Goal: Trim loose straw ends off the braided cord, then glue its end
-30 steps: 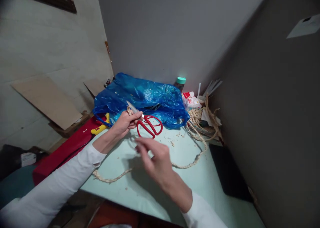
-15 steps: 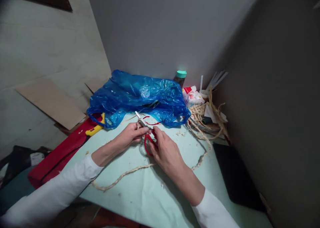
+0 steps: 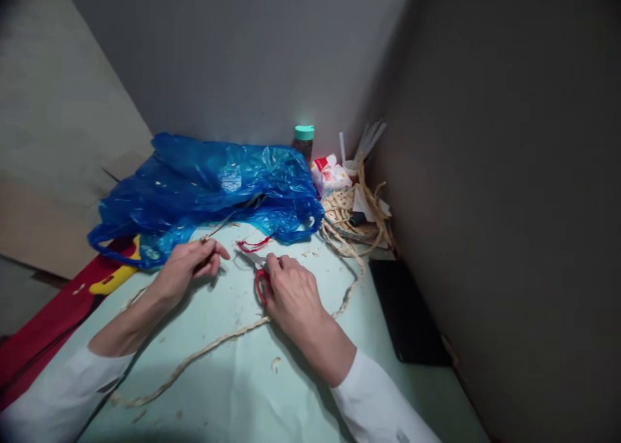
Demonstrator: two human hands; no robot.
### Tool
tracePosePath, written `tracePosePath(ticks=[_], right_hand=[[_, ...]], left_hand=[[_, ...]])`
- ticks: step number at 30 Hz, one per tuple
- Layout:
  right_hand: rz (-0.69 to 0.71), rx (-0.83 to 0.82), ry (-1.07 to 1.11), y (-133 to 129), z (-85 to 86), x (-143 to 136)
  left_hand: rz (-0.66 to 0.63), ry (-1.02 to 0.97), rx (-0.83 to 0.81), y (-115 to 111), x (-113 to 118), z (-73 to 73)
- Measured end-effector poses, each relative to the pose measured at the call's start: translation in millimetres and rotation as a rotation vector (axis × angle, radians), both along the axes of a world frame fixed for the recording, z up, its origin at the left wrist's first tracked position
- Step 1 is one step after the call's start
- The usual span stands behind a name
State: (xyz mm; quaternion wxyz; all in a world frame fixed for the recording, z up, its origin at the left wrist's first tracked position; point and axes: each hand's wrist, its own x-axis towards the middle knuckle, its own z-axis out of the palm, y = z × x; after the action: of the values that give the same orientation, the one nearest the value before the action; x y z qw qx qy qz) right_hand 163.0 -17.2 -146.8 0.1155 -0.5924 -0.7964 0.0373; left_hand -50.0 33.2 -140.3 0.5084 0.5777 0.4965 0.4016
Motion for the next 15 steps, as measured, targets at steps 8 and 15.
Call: tracePosePath(ticks=[8,15], right_hand=[[-0.001,0.05,-0.055,-1.8,-4.9,-0.6],[-0.073,0.119,-0.078,8.2,9.6,16.6]], left_hand=[[-0.18,0.145,-0.06,-15.3,16.8,-7.1],[-0.301,0.275,-0.029,-13.5,21.4,-7.5]])
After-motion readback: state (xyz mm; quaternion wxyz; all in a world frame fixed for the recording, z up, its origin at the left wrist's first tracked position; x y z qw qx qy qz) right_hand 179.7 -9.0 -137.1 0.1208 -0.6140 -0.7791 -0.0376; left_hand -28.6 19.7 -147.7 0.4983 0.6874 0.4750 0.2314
